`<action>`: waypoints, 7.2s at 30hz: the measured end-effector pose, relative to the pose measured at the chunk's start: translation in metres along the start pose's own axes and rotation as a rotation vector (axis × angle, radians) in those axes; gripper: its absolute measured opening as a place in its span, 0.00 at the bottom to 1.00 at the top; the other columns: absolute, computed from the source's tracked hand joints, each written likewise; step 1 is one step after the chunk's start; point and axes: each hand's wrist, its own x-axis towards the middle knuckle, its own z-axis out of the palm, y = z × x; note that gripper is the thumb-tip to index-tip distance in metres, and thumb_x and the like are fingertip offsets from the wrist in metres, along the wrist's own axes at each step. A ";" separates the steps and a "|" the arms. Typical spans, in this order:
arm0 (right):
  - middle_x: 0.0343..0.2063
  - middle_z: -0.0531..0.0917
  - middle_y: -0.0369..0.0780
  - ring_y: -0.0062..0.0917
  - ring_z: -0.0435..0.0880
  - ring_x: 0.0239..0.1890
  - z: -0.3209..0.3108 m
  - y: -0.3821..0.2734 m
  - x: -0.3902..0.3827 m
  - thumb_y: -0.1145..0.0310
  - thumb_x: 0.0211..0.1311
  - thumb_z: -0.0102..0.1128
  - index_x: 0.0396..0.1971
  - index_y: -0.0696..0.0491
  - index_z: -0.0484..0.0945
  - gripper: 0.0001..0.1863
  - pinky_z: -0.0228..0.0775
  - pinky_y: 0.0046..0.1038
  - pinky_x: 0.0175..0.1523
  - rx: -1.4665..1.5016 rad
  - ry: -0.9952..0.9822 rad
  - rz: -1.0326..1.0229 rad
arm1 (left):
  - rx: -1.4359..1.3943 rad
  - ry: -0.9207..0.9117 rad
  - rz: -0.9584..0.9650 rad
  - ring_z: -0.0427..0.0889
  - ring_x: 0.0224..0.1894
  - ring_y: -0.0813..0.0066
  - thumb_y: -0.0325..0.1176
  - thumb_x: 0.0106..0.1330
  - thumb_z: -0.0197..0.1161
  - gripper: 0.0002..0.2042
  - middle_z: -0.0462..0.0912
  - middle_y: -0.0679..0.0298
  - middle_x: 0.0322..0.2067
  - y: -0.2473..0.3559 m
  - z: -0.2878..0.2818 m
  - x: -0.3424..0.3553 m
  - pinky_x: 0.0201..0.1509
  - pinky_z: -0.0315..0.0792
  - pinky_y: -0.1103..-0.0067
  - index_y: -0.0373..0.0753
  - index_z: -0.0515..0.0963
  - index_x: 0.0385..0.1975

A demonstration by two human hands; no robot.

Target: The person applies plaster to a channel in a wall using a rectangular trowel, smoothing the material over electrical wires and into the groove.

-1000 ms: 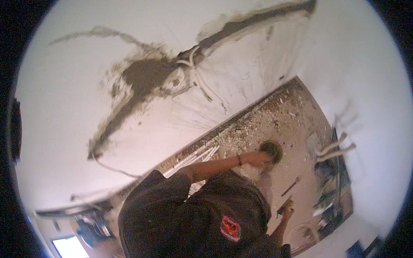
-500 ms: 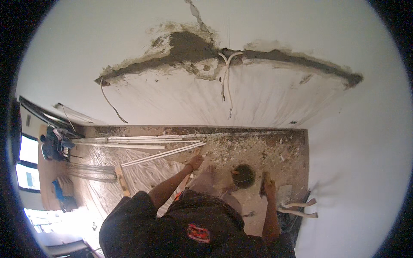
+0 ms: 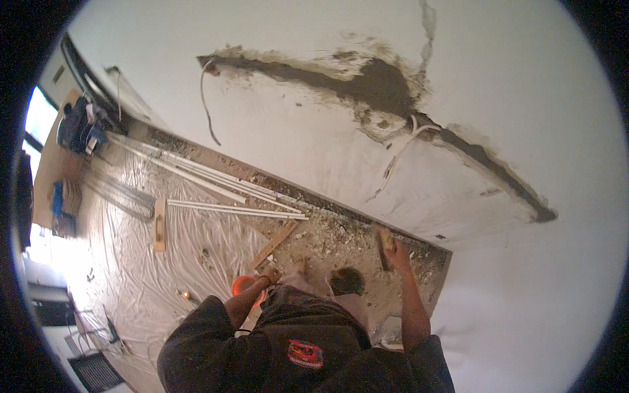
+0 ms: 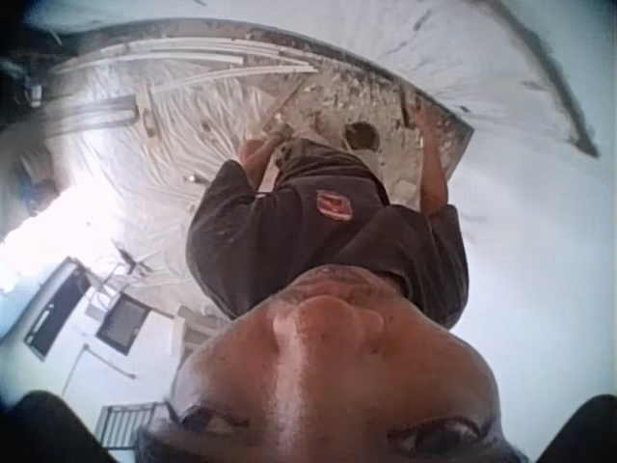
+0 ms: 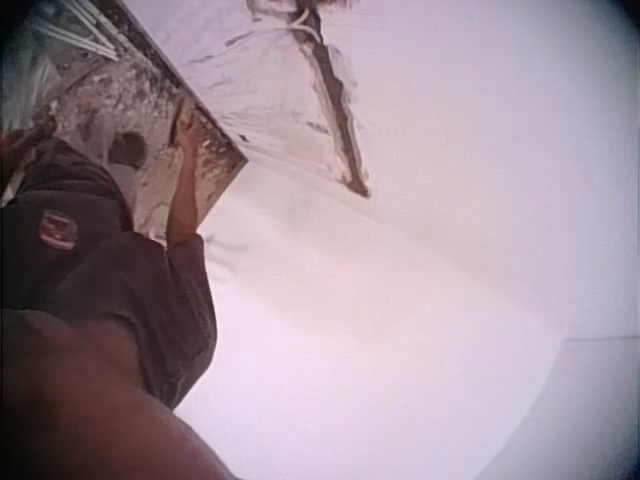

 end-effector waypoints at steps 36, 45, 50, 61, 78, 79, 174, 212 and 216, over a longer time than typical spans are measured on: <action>0.47 0.79 0.48 0.39 0.78 0.51 0.234 0.234 -0.101 0.59 0.49 0.64 0.49 0.54 0.74 0.26 0.71 0.37 0.53 -0.474 -0.491 0.173 | -0.722 0.238 -0.340 0.80 0.45 0.62 0.46 0.66 0.55 0.21 0.82 0.51 0.41 -0.060 0.381 -0.377 0.50 0.73 0.70 0.37 0.73 0.52; 0.49 0.79 0.44 0.39 0.78 0.52 0.316 0.247 -0.085 0.59 0.53 0.62 0.52 0.51 0.73 0.26 0.69 0.37 0.55 -0.481 -0.415 0.136 | -0.588 -0.011 -0.401 0.77 0.51 0.51 0.52 0.64 0.55 0.28 0.75 0.46 0.51 -0.048 0.448 -0.358 0.54 0.70 0.65 0.39 0.67 0.58; 0.42 0.82 0.46 0.39 0.80 0.47 0.372 0.313 -0.048 0.59 0.54 0.61 0.48 0.51 0.76 0.22 0.71 0.36 0.52 -0.451 -0.249 0.158 | -0.222 -0.140 -0.464 0.73 0.53 0.41 0.55 0.62 0.52 0.35 0.64 0.43 0.60 -0.066 0.532 -0.345 0.55 0.69 0.59 0.42 0.56 0.64; 0.36 0.83 0.43 0.36 0.82 0.42 0.441 0.312 0.017 0.65 0.55 0.60 0.44 0.52 0.76 0.16 0.73 0.36 0.45 -0.392 0.008 -0.086 | -0.240 -0.213 -0.531 0.72 0.52 0.37 0.51 0.62 0.55 0.39 0.63 0.36 0.55 -0.056 0.501 -0.269 0.53 0.71 0.57 0.38 0.46 0.67; 0.26 0.80 0.44 0.40 0.80 0.32 0.480 0.266 0.001 0.61 0.59 0.57 0.31 0.55 0.74 0.11 0.71 0.41 0.38 -0.314 -0.439 -0.425 | -0.369 -0.044 -0.630 0.69 0.52 0.35 0.53 0.62 0.55 0.39 0.62 0.36 0.53 -0.038 0.497 -0.224 0.52 0.69 0.56 0.40 0.47 0.67; 0.28 0.80 0.45 0.40 0.80 0.35 0.478 0.284 -0.020 0.61 0.59 0.57 0.33 0.55 0.75 0.12 0.71 0.41 0.39 -0.377 -0.546 -0.338 | -0.358 -0.074 -0.644 0.70 0.51 0.35 0.53 0.62 0.55 0.39 0.62 0.36 0.53 -0.036 0.498 -0.221 0.52 0.69 0.56 0.40 0.47 0.67; 0.53 0.69 0.46 0.39 0.68 0.59 0.516 0.269 0.154 0.65 0.59 0.58 0.60 0.44 0.65 0.27 0.65 0.38 0.60 -0.944 -0.620 -0.524 | -0.368 0.134 -0.472 0.72 0.53 0.51 0.41 0.59 0.58 0.13 0.72 0.54 0.51 -0.216 0.438 -0.203 0.53 0.69 0.63 0.44 0.75 0.40; 0.38 0.80 0.54 0.51 0.79 0.41 0.882 -0.024 -0.066 0.59 0.63 0.50 0.49 0.49 0.68 0.17 0.70 0.49 0.45 -0.451 -0.492 -0.399 | -0.532 0.083 -0.571 0.75 0.48 0.49 0.47 0.58 0.55 0.18 0.74 0.55 0.49 -0.299 0.389 -0.214 0.48 0.73 0.59 0.42 0.76 0.42; 0.40 0.80 0.54 0.51 0.79 0.44 0.902 -0.012 -0.051 0.59 0.62 0.50 0.53 0.48 0.64 0.20 0.69 0.49 0.47 -0.529 -0.602 -0.441 | -0.598 0.099 -0.545 0.75 0.49 0.49 0.47 0.59 0.55 0.17 0.74 0.55 0.49 -0.324 0.381 -0.218 0.48 0.73 0.59 0.44 0.76 0.42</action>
